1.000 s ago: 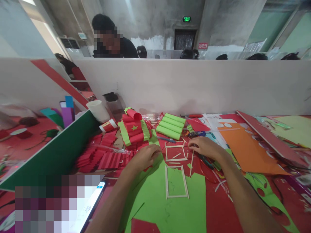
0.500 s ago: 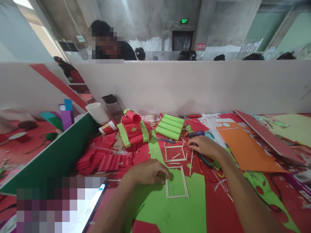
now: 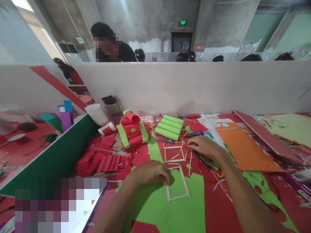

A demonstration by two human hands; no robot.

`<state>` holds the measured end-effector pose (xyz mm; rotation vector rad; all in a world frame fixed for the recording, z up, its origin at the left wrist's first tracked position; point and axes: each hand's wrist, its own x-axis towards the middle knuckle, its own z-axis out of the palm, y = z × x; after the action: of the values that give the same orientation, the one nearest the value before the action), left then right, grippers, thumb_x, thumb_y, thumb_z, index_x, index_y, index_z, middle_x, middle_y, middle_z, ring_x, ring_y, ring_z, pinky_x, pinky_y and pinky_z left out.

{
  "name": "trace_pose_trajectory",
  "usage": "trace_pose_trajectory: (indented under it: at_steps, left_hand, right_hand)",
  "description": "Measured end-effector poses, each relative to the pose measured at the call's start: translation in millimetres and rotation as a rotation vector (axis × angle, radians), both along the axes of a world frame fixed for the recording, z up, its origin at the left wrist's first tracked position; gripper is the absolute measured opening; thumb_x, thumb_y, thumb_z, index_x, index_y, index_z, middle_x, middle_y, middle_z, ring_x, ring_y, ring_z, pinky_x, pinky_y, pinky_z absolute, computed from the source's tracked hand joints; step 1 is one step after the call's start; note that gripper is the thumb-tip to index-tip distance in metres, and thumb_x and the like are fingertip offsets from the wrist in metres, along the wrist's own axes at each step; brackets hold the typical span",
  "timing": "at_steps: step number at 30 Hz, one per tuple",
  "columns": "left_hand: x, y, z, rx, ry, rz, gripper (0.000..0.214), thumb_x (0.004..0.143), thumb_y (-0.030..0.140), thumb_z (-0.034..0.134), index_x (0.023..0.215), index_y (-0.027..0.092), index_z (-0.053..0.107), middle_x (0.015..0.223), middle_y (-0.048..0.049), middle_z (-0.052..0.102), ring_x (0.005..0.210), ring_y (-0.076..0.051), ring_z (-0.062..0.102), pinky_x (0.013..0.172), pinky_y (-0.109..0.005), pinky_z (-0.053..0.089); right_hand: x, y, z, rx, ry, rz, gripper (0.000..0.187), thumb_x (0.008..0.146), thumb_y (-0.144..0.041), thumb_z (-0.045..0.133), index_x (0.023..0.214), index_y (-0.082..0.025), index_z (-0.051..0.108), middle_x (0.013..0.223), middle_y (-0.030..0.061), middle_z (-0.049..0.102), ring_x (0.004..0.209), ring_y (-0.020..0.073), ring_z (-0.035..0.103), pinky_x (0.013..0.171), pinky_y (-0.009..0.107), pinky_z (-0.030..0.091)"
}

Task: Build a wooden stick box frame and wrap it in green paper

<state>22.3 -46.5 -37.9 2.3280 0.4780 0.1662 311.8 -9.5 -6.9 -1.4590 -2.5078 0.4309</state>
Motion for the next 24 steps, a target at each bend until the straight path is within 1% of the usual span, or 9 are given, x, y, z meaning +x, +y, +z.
trace_pose_trajectory:
  at_steps: [3, 7, 12, 17, 20, 22, 24]
  left_hand:
    - [1, -2, -0.3, 0.007, 0.021, -0.009, 0.019, 0.081, 0.014, 0.062, 0.091, 0.025, 0.072, 0.085, 0.0008, 0.074, 0.075, -0.012, 0.067, 0.065, -0.020, 0.047]
    - [2, -3, 1.4, 0.021, 0.021, -0.012, 0.019, 0.080, 0.010, 0.062, 0.086, 0.025, 0.072, 0.084, 0.0024, 0.073, 0.075, -0.011, 0.067, 0.065, -0.019, 0.046]
    - [4, -4, 3.7, 0.018, 0.059, -0.028, 0.018, 0.080, 0.009, 0.060, 0.085, 0.023, 0.070, 0.083, 0.0020, 0.073, 0.075, -0.011, 0.067, 0.064, -0.019, 0.045]
    - [5, -8, 10.1, 0.052, 0.051, -0.028, 0.020, 0.077, 0.006, 0.061, 0.082, 0.023, 0.069, 0.083, 0.0018, 0.072, 0.074, -0.011, 0.066, 0.062, -0.018, 0.043]
    - [5, -10, 12.8, 0.067, 0.059, -0.027, 0.021, 0.074, 0.004, 0.062, 0.080, 0.024, 0.069, 0.081, 0.0025, 0.072, 0.073, -0.011, 0.065, 0.060, -0.018, 0.041]
    - [5, -11, 11.7, 0.078, 0.059, -0.021, 0.021, 0.075, 0.005, 0.062, 0.080, 0.024, 0.069, 0.081, 0.0027, 0.072, 0.073, -0.011, 0.065, 0.060, -0.018, 0.041]
    - [5, -11, 8.9, 0.083, 0.057, -0.016, 0.021, 0.076, 0.005, 0.061, 0.081, 0.024, 0.069, 0.082, 0.0027, 0.072, 0.074, -0.011, 0.065, 0.061, -0.018, 0.041]
  right_hand:
    - [1, 0, -0.6, -0.002, 0.008, -0.007, 0.018, 0.084, -0.027, 0.052, 0.090, -0.025, 0.069, 0.092, 0.0027, 0.072, 0.081, 0.0199, 0.064, 0.071, 0.028, 0.041]
    - [2, 0, -1.0, 0.010, 0.022, -0.010, 0.018, 0.084, -0.026, 0.052, 0.090, -0.025, 0.069, 0.093, 0.0023, 0.072, 0.081, 0.0198, 0.064, 0.071, 0.027, 0.040]
    - [1, 0, 0.2, 0.009, 0.037, -0.003, 0.017, 0.083, -0.026, 0.053, 0.090, -0.026, 0.069, 0.093, 0.0026, 0.072, 0.083, 0.0203, 0.063, 0.072, 0.028, 0.041]
    - [-2, -1, 2.1, -0.003, 0.071, 0.004, 0.017, 0.083, -0.025, 0.054, 0.090, -0.025, 0.069, 0.093, 0.0026, 0.072, 0.081, 0.0197, 0.063, 0.073, 0.028, 0.041]
    - [-4, -4, 7.0, -0.011, 0.123, 0.020, 0.017, 0.083, -0.024, 0.054, 0.090, -0.024, 0.070, 0.094, 0.0026, 0.071, 0.083, 0.0194, 0.063, 0.076, 0.029, 0.041]
    - [-7, -8, 12.3, -0.056, 0.170, 0.071, 0.017, 0.082, -0.025, 0.056, 0.091, -0.023, 0.070, 0.096, 0.0032, 0.071, 0.085, 0.0187, 0.062, 0.077, 0.028, 0.042]
    - [-12, -13, 17.5, -0.175, 0.190, 0.165, 0.018, 0.079, -0.026, 0.060, 0.094, -0.023, 0.071, 0.096, 0.0034, 0.070, 0.083, 0.0172, 0.061, 0.072, 0.025, 0.043]
